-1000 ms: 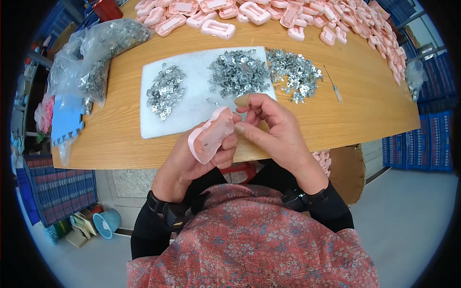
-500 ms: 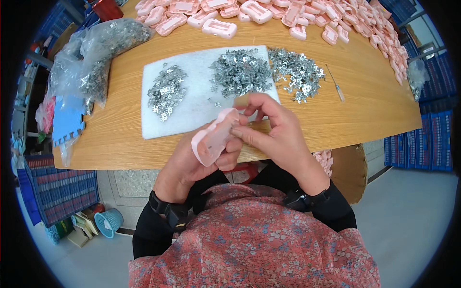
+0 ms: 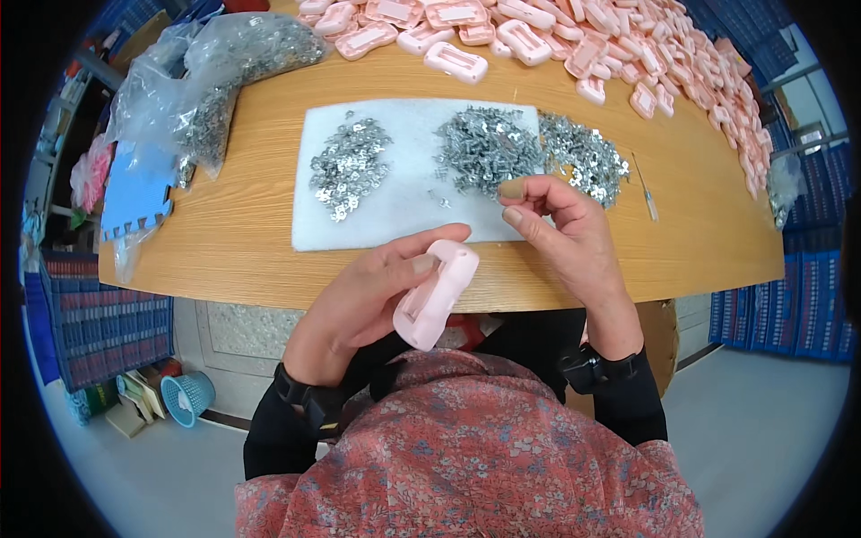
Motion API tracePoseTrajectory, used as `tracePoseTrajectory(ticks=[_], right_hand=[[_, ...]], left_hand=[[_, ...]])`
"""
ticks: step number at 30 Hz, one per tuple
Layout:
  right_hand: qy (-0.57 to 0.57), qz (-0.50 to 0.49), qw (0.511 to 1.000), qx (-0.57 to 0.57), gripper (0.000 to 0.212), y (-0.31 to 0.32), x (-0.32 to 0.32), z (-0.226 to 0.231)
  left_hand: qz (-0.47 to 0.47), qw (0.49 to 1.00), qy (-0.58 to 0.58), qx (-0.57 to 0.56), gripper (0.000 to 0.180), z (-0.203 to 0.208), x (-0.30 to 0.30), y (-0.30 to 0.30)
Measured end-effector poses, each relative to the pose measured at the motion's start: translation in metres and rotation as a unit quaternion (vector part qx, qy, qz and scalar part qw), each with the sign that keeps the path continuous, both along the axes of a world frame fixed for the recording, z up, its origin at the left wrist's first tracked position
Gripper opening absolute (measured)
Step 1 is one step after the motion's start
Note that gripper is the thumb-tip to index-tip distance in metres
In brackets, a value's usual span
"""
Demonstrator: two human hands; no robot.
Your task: The person sits at a table and assembles small pink plastic cases by inserting metal components into them. They pick up a pink case, insert a metal piece, and then place the finished unit on the table. The process is repeated continuously with a pile of pink cases and metal parts available on the table.
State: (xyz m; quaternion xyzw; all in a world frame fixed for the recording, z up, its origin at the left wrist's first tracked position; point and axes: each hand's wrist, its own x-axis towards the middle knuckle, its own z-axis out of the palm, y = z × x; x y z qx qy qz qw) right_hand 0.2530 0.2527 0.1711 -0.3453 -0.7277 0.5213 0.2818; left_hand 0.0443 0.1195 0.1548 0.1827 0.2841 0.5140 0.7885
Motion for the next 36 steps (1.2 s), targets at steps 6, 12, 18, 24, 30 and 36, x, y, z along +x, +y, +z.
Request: tracePoseTrajectory(ticks=[6, 12, 18, 24, 30, 36], right_hand=[[-0.124, 0.069, 0.967, 0.212, 0.02, 0.002, -0.053, 0.021], [-0.135, 0.138, 0.924, 0.329, 0.02, 0.019, -0.105, 0.006], [-0.157, 0.191, 0.884, 0.396, 0.022, 0.034, -0.134, -0.009], [-0.155, 0.21, 0.881, 0.394, 0.023, 0.038, -0.141, -0.009], [-0.188, 0.232, 0.875, 0.381, 0.022, 0.036, -0.144, -0.001], [-0.174, 0.164, 0.936, 0.259, 0.018, 0.031, -0.121, 0.013]], left_hand=[[0.074, 0.991, -0.11, 0.033, 0.049, -0.031, -0.023, -0.031], [0.178, 0.973, -0.144, -0.018, 0.042, -0.011, -0.024, -0.038], [0.113, 0.985, -0.111, 0.074, 0.051, -0.035, -0.044, -0.04], [0.153, 0.977, -0.142, 0.028, 0.065, -0.024, -0.044, -0.035], [0.167, 0.976, -0.135, 0.04, 0.062, -0.024, -0.047, -0.031], [0.174, 0.964, -0.199, 0.021, 0.059, -0.018, -0.049, -0.026]])
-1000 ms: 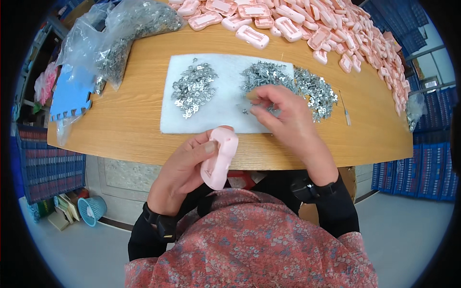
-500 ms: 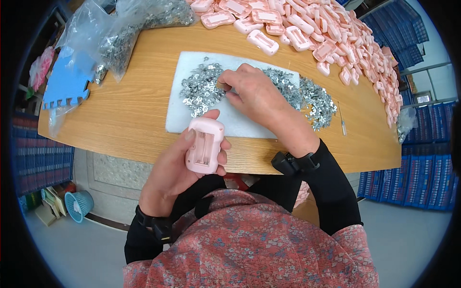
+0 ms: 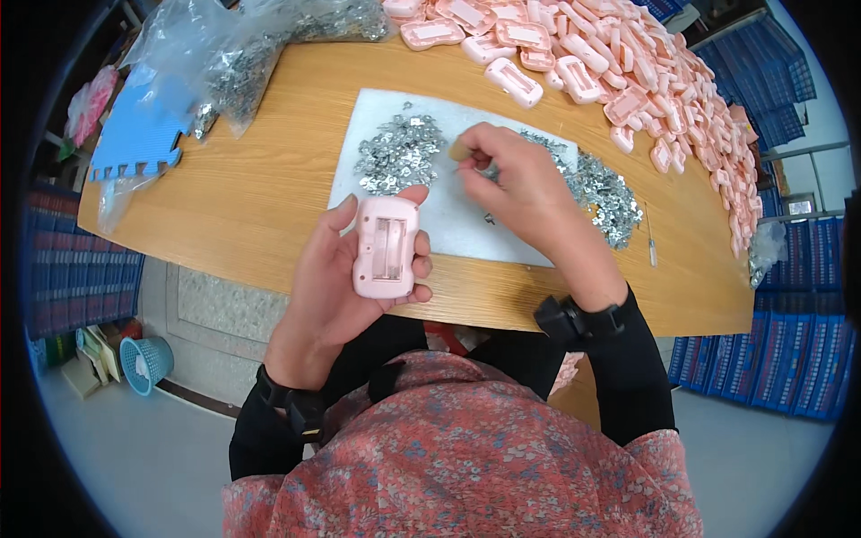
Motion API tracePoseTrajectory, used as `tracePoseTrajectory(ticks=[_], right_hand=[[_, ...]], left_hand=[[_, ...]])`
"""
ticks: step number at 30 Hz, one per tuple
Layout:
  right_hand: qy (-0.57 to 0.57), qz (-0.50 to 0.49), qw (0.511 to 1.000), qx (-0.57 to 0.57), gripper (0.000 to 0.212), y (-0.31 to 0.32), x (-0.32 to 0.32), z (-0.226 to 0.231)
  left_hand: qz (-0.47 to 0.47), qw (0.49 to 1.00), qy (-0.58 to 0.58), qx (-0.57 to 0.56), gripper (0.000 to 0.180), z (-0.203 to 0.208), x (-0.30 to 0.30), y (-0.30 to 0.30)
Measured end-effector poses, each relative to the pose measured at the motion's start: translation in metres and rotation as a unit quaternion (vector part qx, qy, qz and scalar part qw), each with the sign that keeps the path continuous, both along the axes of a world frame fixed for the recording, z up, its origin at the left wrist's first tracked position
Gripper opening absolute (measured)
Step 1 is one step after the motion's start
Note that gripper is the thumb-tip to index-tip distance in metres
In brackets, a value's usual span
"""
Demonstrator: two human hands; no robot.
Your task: The person sits at a table and assembles small pink plastic cases by inserting metal components into them. They pick up a pink case, insert a metal piece, and then place the finished unit on the table. The process is repeated continuously with a pile of pink cases and metal parts available on the table.
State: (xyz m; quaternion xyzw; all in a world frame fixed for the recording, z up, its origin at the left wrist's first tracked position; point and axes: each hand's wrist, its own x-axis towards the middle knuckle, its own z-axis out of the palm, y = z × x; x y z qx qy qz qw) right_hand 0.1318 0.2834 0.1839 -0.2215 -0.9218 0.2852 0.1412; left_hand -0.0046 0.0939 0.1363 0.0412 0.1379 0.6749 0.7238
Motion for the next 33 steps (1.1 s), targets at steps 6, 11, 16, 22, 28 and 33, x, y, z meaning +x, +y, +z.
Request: tracePoseTrajectory(ticks=[6, 11, 16, 22, 28, 33], right_hand=[[0.066, -0.04, 0.972, -0.22, 0.015, -0.034, 0.022, 0.013], [0.102, -0.011, 0.983, -0.151, 0.021, -0.045, 0.026, 0.006], [0.094, -0.006, 0.992, -0.078, 0.018, -0.05, 0.027, 0.005], [0.087, 0.008, 0.99, 0.113, 0.021, -0.057, 0.031, 0.0], [0.109, -0.035, 0.991, 0.075, 0.02, -0.056, 0.041, 0.006], [0.079, -0.09, 0.976, -0.18, 0.021, -0.057, 0.047, 0.009]], left_hand=[[-0.011, 0.999, 0.032, -0.01, 0.056, -0.005, 0.011, 0.009], [-0.03, 0.998, 0.053, -0.03, 0.056, 0.0, 0.02, 0.013], [-0.043, 0.994, 0.087, -0.056, 0.054, 0.002, 0.028, 0.016], [-0.045, 0.984, 0.125, -0.118, 0.055, 0.018, 0.035, 0.02], [-0.044, 0.989, 0.104, -0.094, 0.055, 0.011, 0.031, 0.019], [-0.041, 0.991, 0.113, -0.055, 0.056, 0.009, 0.035, 0.017]])
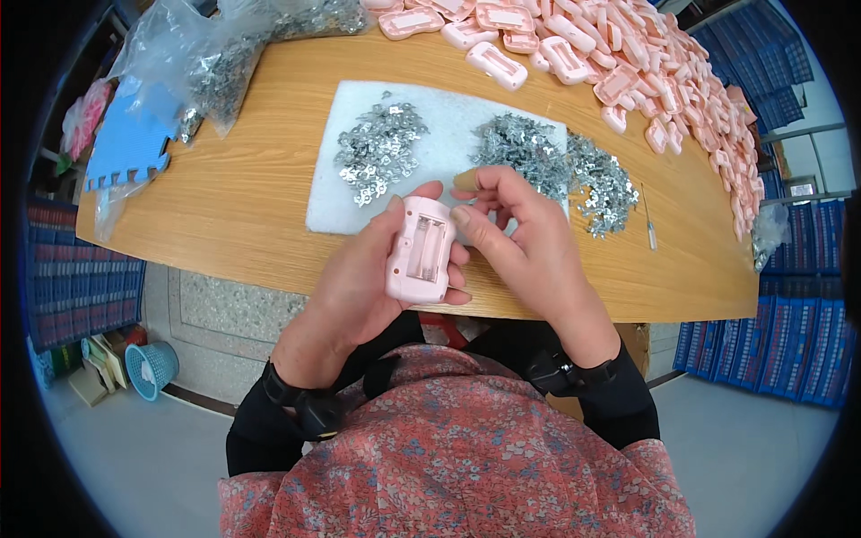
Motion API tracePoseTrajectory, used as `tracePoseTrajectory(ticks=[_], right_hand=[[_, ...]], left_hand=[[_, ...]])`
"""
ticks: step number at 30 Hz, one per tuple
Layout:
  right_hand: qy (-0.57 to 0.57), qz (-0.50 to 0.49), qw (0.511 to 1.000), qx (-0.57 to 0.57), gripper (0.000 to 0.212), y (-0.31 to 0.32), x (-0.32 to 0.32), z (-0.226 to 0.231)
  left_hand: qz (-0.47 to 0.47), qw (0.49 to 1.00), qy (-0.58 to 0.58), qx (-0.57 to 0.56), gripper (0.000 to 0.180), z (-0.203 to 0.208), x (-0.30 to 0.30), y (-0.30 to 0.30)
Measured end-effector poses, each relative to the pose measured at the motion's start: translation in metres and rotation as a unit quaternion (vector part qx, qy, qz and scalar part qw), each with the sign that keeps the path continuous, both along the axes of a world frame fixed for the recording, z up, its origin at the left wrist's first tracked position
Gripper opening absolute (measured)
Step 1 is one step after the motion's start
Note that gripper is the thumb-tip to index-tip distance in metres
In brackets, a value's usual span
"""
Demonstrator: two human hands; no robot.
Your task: The person sits at a table and assembles small pink plastic cases by inserting metal components into them. They pick up a pink case, insert a metal piece, and then place the finished unit on the table. The process is repeated continuously with a pile of pink cases and metal parts available on the table.
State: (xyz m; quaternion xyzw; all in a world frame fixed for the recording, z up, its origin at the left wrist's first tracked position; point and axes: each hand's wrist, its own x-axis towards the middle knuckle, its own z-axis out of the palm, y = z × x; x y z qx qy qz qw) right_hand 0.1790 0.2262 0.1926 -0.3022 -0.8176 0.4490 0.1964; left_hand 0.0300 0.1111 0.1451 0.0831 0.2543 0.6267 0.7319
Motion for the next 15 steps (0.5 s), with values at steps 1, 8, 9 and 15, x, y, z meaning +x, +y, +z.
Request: tracePoseTrajectory(ticks=[1, 8, 9, 15], right_hand=[[0.019, -0.003, 0.992, -0.121, 0.022, 0.002, 0.001, -0.007], [0.06, 0.012, 0.931, -0.359, 0.026, 0.013, 0.01, -0.017], [0.054, 0.014, 0.93, -0.362, 0.026, 0.014, 0.011, -0.017], [0.027, 0.018, 0.935, -0.352, 0.029, 0.017, 0.015, -0.016]], left_hand=[[-0.012, 0.999, 0.032, 0.013, 0.056, -0.001, 0.0, 0.001], [-0.011, 0.96, 0.28, 0.001, 0.045, 0.004, 0.005, -0.003], [0.0, 0.945, 0.327, 0.009, 0.044, 0.004, 0.007, -0.003], [0.02, 0.818, 0.568, 0.088, 0.04, 0.014, 0.005, 0.003]])
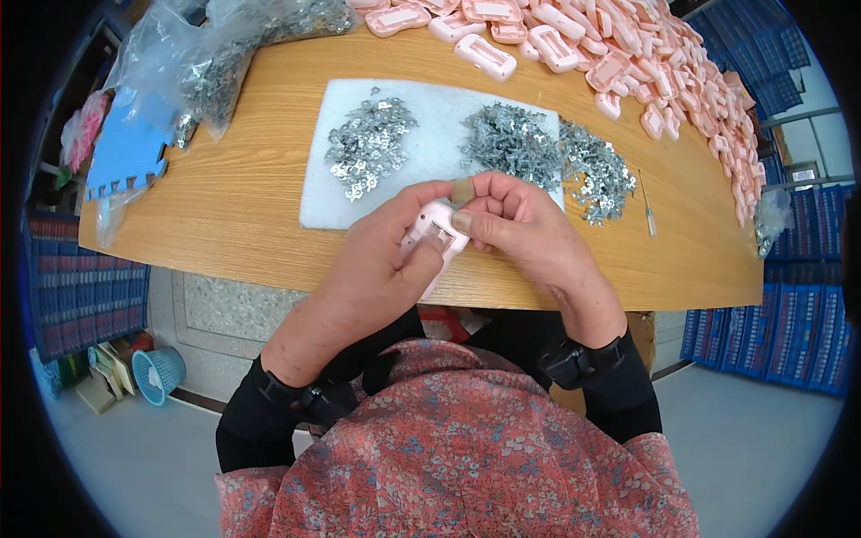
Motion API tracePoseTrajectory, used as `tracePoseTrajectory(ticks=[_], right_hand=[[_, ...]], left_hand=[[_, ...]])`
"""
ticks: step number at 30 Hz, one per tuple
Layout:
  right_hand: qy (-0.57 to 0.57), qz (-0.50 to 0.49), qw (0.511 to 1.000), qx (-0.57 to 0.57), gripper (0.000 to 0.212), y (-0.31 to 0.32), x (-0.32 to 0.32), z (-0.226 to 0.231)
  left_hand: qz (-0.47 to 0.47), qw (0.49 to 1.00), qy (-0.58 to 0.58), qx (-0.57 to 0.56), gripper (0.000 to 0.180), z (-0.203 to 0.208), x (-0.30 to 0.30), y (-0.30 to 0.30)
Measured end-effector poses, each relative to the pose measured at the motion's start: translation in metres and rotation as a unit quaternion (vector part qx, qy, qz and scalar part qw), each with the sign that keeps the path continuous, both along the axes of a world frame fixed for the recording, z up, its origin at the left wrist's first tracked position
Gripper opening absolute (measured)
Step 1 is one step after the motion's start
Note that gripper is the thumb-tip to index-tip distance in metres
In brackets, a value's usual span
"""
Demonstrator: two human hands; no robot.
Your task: The person sits at a table and assembles small pink plastic cases by inserting metal components into them. They pick up a pink case, insert a metal piece, and then place the finished unit on the table. The process is repeated continuously with a pile of pink cases and metal parts available on the table.
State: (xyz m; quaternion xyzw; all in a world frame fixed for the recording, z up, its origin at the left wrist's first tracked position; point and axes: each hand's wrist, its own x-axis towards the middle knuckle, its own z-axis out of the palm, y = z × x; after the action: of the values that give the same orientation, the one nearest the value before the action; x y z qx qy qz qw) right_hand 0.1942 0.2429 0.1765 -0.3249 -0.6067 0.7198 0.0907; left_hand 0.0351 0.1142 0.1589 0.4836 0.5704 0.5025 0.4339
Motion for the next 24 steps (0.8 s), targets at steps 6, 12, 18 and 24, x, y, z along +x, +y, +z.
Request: tracePoseTrajectory(ticks=[6, 12, 18, 24], right_hand=[[-0.007, 0.0, 1.0, 0.017, 0.026, -0.003, 0.003, -0.001], [0.06, -0.054, 0.997, 0.017, 0.025, -0.005, 0.007, -0.003], [0.109, -0.039, 0.982, 0.146, 0.029, -0.019, 0.008, -0.012], [0.044, -0.006, 0.988, 0.15, 0.018, -0.018, 0.01, -0.004]], left_hand=[[-0.028, 0.977, 0.201, 0.06, 0.034, 0.004, -0.003, 0.006], [-0.057, 0.989, -0.106, -0.082, 0.027, -0.006, -0.009, 0.001], [-0.103, 0.815, -0.55, -0.154, 0.031, -0.017, -0.012, -0.007], [-0.156, 0.778, -0.586, -0.164, 0.035, -0.019, -0.006, -0.008]])
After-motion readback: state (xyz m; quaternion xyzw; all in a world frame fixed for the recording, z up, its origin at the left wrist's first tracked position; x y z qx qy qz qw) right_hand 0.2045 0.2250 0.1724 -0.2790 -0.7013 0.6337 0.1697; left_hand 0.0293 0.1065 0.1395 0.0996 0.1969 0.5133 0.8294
